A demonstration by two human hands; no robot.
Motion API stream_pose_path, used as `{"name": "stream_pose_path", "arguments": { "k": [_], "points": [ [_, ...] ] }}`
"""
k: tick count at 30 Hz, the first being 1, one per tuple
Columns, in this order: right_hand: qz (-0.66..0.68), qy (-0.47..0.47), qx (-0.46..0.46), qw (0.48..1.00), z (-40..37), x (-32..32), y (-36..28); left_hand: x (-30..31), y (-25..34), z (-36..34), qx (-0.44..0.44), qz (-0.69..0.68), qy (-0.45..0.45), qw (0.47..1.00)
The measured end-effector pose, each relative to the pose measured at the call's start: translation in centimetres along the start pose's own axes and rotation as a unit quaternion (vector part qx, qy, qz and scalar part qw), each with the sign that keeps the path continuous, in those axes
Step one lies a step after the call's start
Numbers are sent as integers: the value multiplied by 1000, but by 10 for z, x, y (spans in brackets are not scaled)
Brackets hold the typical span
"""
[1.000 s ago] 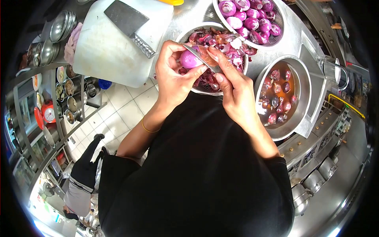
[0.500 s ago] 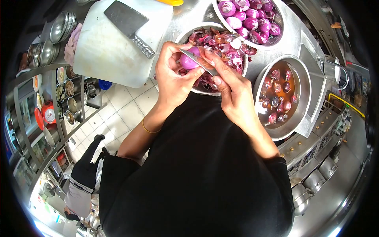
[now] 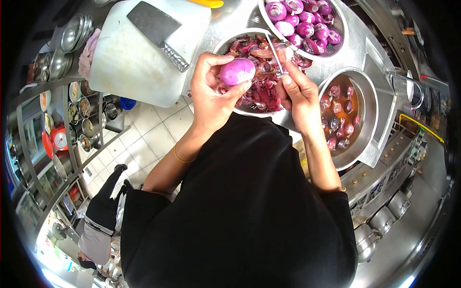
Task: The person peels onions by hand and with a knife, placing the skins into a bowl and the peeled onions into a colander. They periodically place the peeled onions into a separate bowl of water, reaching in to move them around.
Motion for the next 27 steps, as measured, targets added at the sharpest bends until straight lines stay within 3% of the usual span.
{"name": "stream_pose_path", "arguments": {
  "k": [4,6,8,11,14,15,16,17,18,19,20,24,27],
  "points": [
    [-100,8,-36,994,-2,0,5,11,-11,4,33,-33,-11,999],
    [-349,60,54,934,-2,5,-7,19,-17,3,76,-66,-11,995],
    [-347,37,-4,937,-2,8,0,25,-20,0,133,-146,41,979],
    [-239,-85,-63,965,4,-1,22,35,-21,-2,120,-110,26,986],
    [-310,-77,-19,947,11,1,31,22,-12,-2,129,-114,-28,985],
    [-388,-20,66,919,11,1,23,11,-12,-3,160,-103,-79,978],
    [-388,-21,68,919,9,2,22,1,-14,-5,191,-91,-128,969],
    [-476,-19,59,877,5,0,12,-9,-14,-7,190,-77,-193,960],
    [-559,-17,50,827,1,-1,6,-16,-17,-10,245,-89,-214,941],
    [-579,1,89,810,-2,-2,-1,-25,-14,-6,212,-70,-232,947],
    [-579,1,89,810,-5,-3,-6,-32,-12,-3,180,-50,-250,950],
    [-554,34,137,821,-9,2,-23,-25,-30,5,196,30,-257,946],
    [-549,26,58,834,-6,10,-14,-25,-33,-2,265,-57,-281,921]
  ]
}}
Point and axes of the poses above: each hand's wrist, its own z-axis towards the middle knuckle, its own x-axis out of the back of the hand, y = z × x, the point moved 8 cm from there along z, towards the middle knuckle, and after that the axes turned 13 degrees about -z, right-handed, at the moved point
